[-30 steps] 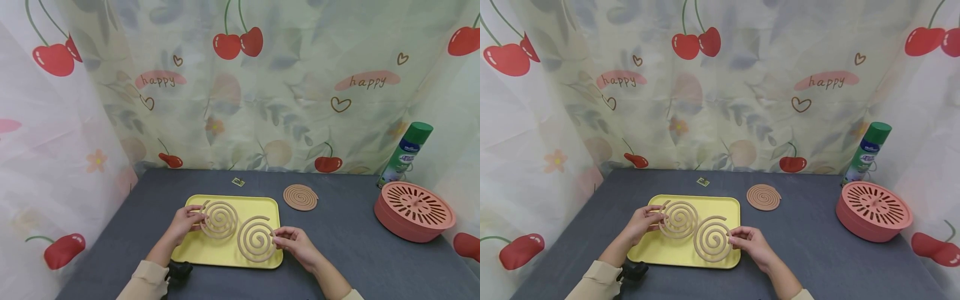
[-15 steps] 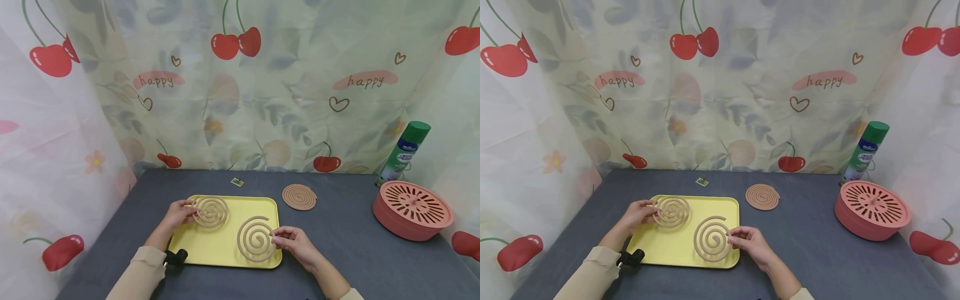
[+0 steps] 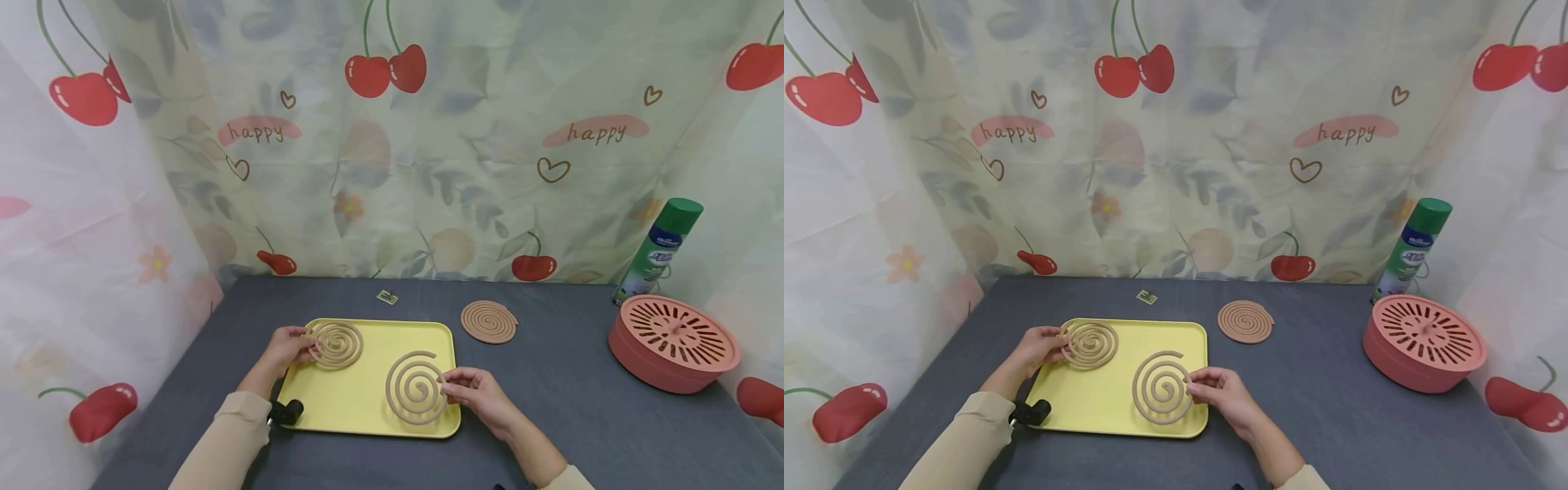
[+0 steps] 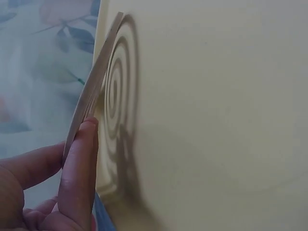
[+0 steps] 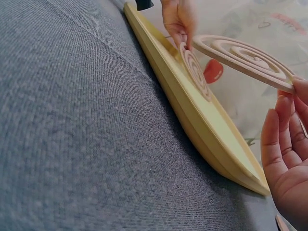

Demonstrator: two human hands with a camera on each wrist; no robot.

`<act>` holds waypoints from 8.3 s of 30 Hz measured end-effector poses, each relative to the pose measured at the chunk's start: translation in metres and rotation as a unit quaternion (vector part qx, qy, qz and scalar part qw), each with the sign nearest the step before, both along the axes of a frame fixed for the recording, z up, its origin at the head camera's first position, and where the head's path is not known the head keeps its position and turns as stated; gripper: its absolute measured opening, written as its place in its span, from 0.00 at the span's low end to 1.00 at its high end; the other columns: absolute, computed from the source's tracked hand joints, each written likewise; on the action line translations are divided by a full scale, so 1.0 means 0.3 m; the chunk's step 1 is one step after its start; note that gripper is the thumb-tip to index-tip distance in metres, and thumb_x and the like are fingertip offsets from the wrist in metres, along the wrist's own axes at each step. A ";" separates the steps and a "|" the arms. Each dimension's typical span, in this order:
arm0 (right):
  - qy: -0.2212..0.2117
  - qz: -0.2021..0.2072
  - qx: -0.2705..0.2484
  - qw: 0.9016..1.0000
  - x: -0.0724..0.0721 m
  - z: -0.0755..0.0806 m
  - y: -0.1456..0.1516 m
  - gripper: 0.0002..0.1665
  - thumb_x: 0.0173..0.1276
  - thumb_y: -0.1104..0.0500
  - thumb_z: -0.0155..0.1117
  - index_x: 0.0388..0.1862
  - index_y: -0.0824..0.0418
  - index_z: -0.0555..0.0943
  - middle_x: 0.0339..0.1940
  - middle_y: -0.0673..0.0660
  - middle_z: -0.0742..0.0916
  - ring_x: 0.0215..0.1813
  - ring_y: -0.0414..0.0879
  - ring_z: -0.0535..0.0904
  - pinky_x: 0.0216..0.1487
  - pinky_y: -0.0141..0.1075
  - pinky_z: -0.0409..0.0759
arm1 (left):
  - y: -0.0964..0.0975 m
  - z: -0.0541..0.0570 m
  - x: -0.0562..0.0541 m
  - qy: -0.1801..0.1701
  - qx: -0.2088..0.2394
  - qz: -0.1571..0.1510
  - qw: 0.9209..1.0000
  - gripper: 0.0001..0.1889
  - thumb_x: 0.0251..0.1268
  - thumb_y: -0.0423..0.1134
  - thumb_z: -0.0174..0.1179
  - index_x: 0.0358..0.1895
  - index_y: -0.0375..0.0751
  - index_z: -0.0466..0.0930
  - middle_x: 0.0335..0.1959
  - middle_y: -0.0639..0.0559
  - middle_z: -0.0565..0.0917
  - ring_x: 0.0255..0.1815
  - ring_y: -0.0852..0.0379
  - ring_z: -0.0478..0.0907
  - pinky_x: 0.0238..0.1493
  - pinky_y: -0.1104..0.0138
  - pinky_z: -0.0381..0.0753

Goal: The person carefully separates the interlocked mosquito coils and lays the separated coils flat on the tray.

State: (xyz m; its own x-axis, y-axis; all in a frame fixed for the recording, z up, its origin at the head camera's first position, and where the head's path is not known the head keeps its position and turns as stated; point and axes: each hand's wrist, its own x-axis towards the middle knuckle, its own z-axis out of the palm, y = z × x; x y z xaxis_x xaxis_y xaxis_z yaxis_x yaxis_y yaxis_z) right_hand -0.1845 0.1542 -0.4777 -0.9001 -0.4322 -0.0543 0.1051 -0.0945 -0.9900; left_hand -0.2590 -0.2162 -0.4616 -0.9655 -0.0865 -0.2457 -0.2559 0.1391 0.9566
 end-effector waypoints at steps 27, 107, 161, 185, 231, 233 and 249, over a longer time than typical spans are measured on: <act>-0.007 0.003 0.003 1.000 0.009 -0.009 -0.004 0.06 0.63 0.62 0.62 0.39 0.59 0.80 0.33 0.44 0.85 0.36 0.35 0.80 0.41 0.30 0.80 | -0.005 -0.009 -0.018 0.022 -0.045 0.027 0.998 0.23 0.61 0.24 0.52 0.59 0.17 0.64 0.46 0.28 0.77 0.25 0.63 0.78 0.29 0.73 0.79; -0.051 -0.011 0.065 0.997 -0.072 -0.025 -0.351 0.17 0.61 0.68 0.61 0.46 0.80 0.77 0.19 0.50 0.82 0.23 0.37 0.79 0.29 0.30 0.82 | 0.159 0.132 0.055 0.045 0.080 -0.003 0.996 0.19 0.70 0.36 0.48 0.60 0.33 0.71 0.59 0.37 0.76 0.60 0.44 0.74 0.61 0.56 0.71; 0.030 0.027 0.187 0.982 -0.009 0.025 -0.380 0.15 0.59 0.62 0.66 0.44 0.70 0.83 0.41 0.63 0.87 0.31 0.35 0.77 0.32 0.28 0.75 | 0.192 0.153 0.082 0.051 0.106 -0.046 0.992 0.21 0.70 0.38 0.50 0.61 0.32 0.69 0.59 0.38 0.76 0.56 0.49 0.77 0.48 0.73 0.79; -0.024 0.059 0.145 0.987 -0.011 0.074 -0.339 0.22 0.65 0.60 0.60 0.53 0.74 0.77 0.54 0.67 0.81 0.51 0.48 0.82 0.51 0.39 0.80 | 0.222 0.159 0.068 0.064 0.103 -0.073 0.990 0.20 0.70 0.37 0.49 0.61 0.31 0.69 0.58 0.38 0.77 0.56 0.50 0.78 0.62 0.58 0.71; -0.039 -0.075 0.073 0.994 -0.402 0.139 0.252 0.36 0.74 0.48 0.45 0.73 0.67 0.52 0.72 0.69 0.60 0.72 0.58 0.58 0.71 0.46 0.60 | 0.768 0.163 -0.216 -0.004 0.035 -0.265 0.964 0.26 0.71 0.40 0.48 0.68 0.33 0.60 0.70 0.38 0.62 0.71 0.41 0.57 0.71 0.53 0.57; -0.048 -0.105 0.044 0.992 -0.411 0.135 0.271 0.36 0.75 0.48 0.44 0.73 0.66 0.52 0.73 0.69 0.57 0.74 0.58 0.54 0.73 0.47 0.55 | 0.790 0.177 -0.222 -0.012 0.050 -0.263 0.963 0.27 0.71 0.39 0.48 0.69 0.32 0.58 0.71 0.38 0.60 0.72 0.40 0.54 0.72 0.52 0.53; -0.075 -0.205 0.037 0.975 -0.442 0.125 0.352 0.37 0.72 0.45 0.48 0.72 0.63 0.57 0.75 0.63 0.55 0.77 0.53 0.45 0.76 0.48 0.38 | 1.008 -0.164 -0.501 -0.014 0.039 -0.156 0.987 0.21 0.59 0.47 0.61 0.54 0.42 0.76 0.56 0.47 0.76 0.60 0.49 0.71 0.60 0.55 0.71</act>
State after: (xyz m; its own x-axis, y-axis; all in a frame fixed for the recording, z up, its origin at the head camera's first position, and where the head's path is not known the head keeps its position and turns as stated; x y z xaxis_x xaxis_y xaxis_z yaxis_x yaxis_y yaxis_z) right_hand -0.3172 0.2599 -0.4400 -0.9757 -0.0283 -0.2172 0.2188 -0.0873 -0.9718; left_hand -0.4094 0.0863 -0.5109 -0.9348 0.2348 -0.2665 -0.2381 0.1426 0.9607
